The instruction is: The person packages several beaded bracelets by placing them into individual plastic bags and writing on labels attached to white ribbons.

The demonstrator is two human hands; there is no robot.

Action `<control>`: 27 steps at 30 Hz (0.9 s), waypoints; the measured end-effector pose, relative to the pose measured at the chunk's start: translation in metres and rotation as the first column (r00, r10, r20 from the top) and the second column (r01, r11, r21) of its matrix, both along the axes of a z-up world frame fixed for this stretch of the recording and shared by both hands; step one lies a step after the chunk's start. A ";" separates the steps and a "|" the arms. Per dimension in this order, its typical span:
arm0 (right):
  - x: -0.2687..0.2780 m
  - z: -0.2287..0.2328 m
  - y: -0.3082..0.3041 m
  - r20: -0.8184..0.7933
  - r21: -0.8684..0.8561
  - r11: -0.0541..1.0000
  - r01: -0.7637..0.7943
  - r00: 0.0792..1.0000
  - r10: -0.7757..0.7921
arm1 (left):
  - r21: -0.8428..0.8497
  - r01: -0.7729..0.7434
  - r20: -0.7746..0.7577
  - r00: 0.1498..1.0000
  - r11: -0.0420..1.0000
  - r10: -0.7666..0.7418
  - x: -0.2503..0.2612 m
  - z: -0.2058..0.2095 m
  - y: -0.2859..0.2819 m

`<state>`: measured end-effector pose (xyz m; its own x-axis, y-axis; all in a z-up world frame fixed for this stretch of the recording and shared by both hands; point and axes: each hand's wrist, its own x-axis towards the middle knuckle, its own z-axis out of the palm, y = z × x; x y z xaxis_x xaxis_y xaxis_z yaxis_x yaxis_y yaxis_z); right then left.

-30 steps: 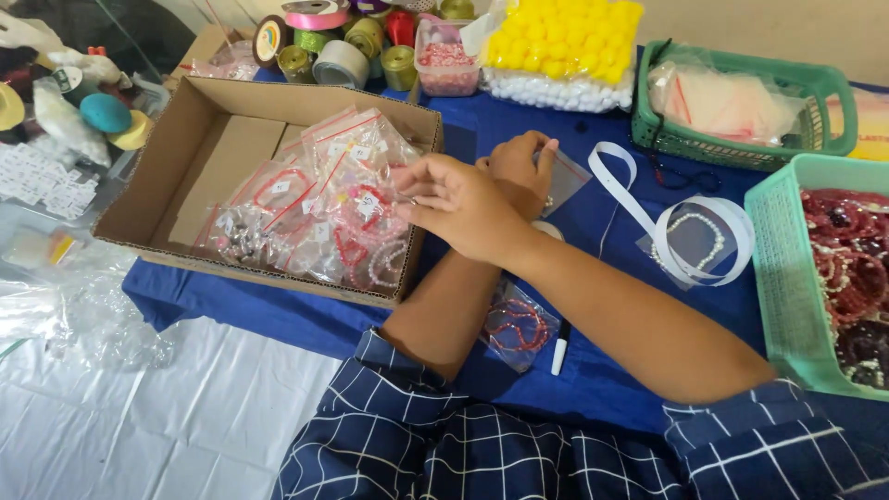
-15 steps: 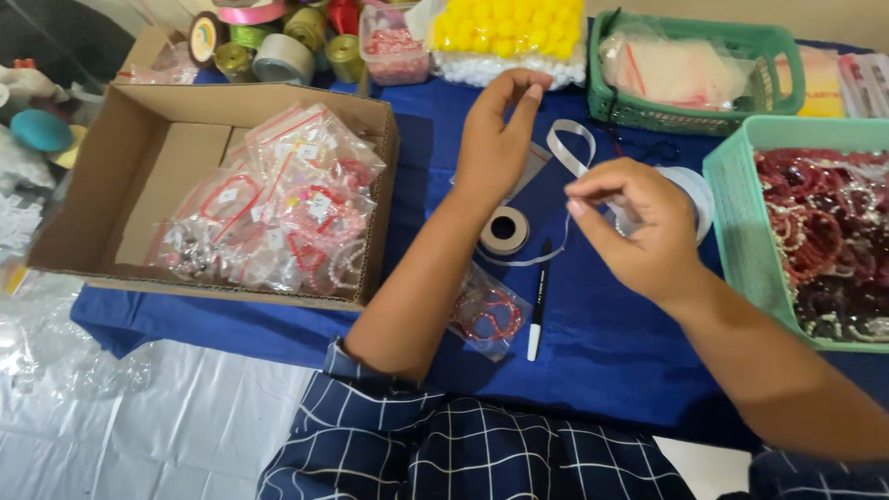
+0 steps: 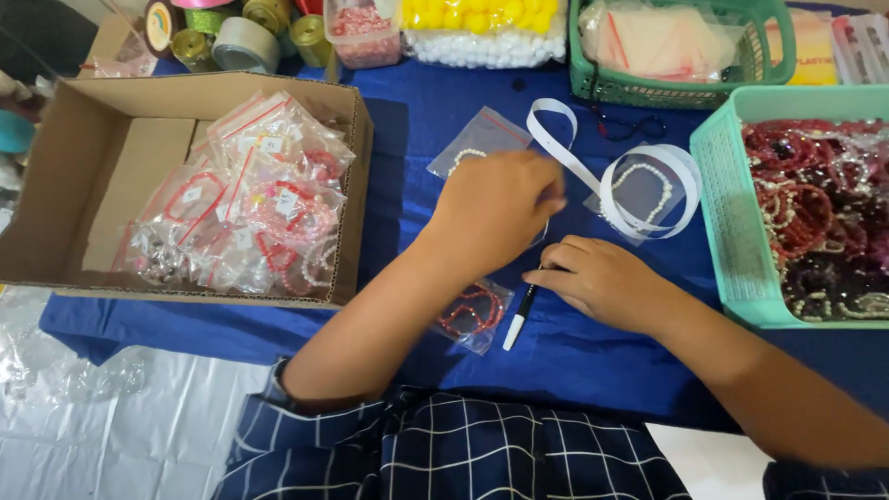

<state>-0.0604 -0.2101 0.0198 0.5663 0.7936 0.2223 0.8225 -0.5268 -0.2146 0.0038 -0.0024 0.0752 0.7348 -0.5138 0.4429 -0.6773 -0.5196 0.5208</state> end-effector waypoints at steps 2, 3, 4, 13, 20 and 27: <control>-0.001 0.002 -0.003 -0.020 -0.003 1.000 0.020 1.000 -0.020 | 0.127 0.012 0.039 0.999 0.992 -0.017 -0.001 -0.015 0.007; -0.002 0.005 -0.004 -0.022 -0.003 1.000 0.024 0.999 -0.024 | 0.127 0.015 0.037 0.999 0.992 -0.020 -0.003 -0.017 0.010; -0.003 0.008 -0.005 -0.027 0.026 1.000 0.010 1.000 -0.009 | 0.160 0.032 0.023 0.999 0.987 -0.036 -0.005 -0.018 0.013; -0.005 0.016 -0.012 0.007 0.340 0.937 0.082 0.996 -0.090 | 0.253 0.133 0.120 0.978 0.958 -0.168 -0.013 -0.055 0.017; 0.002 0.011 -0.001 0.052 0.300 0.917 0.262 0.956 -0.290 | 0.103 0.167 0.034 0.985 0.981 -0.171 -0.021 -0.057 0.015; 0.006 0.005 -0.006 0.031 0.279 0.919 0.280 0.953 -0.300 | 0.012 0.157 -0.085 0.984 0.987 -0.156 -0.021 -0.058 0.013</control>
